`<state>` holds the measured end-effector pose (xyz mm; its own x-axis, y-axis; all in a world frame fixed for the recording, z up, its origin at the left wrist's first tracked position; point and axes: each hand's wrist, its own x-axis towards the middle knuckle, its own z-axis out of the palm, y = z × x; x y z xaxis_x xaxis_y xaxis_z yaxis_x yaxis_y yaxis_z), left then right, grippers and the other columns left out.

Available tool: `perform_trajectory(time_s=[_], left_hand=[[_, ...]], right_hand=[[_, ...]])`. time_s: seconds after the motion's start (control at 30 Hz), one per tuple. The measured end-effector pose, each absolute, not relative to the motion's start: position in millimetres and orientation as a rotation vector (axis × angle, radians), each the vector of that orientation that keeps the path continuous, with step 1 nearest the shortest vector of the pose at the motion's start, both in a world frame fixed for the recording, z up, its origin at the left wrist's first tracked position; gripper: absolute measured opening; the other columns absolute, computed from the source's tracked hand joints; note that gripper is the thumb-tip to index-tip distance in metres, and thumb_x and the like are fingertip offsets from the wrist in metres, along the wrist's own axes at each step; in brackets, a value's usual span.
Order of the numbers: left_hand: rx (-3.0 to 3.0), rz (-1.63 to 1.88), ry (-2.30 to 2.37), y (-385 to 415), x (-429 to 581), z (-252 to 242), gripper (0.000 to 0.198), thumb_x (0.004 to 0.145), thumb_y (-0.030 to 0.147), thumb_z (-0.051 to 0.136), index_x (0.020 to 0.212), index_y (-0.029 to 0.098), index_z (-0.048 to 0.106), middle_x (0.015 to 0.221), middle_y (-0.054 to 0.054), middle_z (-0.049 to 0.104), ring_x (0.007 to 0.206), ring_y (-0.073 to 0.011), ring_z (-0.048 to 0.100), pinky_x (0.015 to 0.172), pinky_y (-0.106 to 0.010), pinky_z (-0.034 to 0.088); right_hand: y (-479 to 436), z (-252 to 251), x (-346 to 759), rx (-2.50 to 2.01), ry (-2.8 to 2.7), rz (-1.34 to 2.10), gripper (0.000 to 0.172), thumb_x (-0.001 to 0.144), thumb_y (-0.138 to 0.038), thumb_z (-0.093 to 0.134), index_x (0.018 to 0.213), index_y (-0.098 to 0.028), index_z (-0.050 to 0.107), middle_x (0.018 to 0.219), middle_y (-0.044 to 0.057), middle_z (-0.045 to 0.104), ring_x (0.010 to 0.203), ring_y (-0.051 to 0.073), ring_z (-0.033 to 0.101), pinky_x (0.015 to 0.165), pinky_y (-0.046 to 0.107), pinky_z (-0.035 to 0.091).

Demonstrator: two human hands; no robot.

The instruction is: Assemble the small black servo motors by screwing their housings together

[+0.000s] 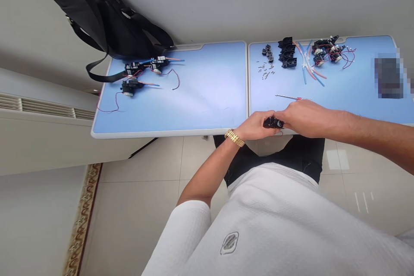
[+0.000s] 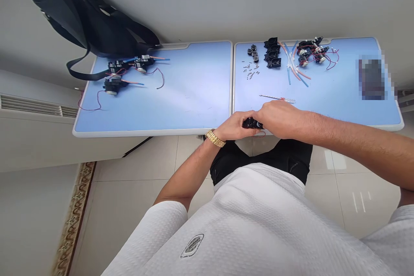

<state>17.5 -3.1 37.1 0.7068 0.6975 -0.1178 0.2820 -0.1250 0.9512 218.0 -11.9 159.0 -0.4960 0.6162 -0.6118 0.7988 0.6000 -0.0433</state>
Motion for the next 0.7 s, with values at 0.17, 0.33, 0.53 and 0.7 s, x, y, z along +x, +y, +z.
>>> perform_trajectory(time_s=[0.17, 0.33, 0.53, 0.7], left_hand=[[1.747, 0.394, 0.763, -3, 18, 35, 0.030, 0.088, 0.042, 0.081, 0.108, 0.021, 0.078, 0.092, 0.001, 0.078, 0.082, -0.0185, 0.067, 0.076, -0.030, 0.048], [1.737, 0.421, 0.777, -5, 17, 32, 0.030, 0.090, 0.044, 0.079, 0.108, 0.020, 0.078, 0.094, 0.001, 0.079, 0.084, -0.0185, 0.068, 0.076, -0.029, 0.049], [1.732, 0.438, 0.778, -6, 18, 30, 0.026, 0.089, 0.040, 0.079, 0.106, 0.021, 0.077, 0.094, 0.001, 0.079, 0.086, -0.0186, 0.069, 0.079, -0.030, 0.050], [1.736, 0.436, 0.774, -5, 18, 29, 0.025, 0.087, 0.043, 0.080, 0.096, 0.021, 0.072, 0.088, 0.002, 0.074, 0.082, -0.0182, 0.064, 0.077, -0.030, 0.048]], right_hand=[[-15, 168, 208, 1.074, 2.258, -0.381, 0.035, 0.100, -0.003, 0.064, 0.130, -0.015, 0.078, 0.081, 0.009, 0.075, 0.075, 0.027, 0.071, 0.074, 0.036, 0.037], [-18, 174, 200, 1.083, 2.244, -0.336, 0.035, 0.095, -0.001, 0.065, 0.125, -0.014, 0.079, 0.083, 0.011, 0.078, 0.074, 0.028, 0.072, 0.073, 0.037, 0.039], [-19, 163, 207, 1.083, 2.350, -0.321, 0.015, 0.097, -0.020, 0.071, 0.110, -0.017, 0.078, 0.075, 0.010, 0.073, 0.073, 0.027, 0.069, 0.070, 0.036, 0.036], [-22, 156, 212, 1.076, 2.424, -0.343, 0.007, 0.098, -0.020, 0.071, 0.104, -0.018, 0.075, 0.070, 0.008, 0.069, 0.069, 0.026, 0.066, 0.069, 0.036, 0.032]])
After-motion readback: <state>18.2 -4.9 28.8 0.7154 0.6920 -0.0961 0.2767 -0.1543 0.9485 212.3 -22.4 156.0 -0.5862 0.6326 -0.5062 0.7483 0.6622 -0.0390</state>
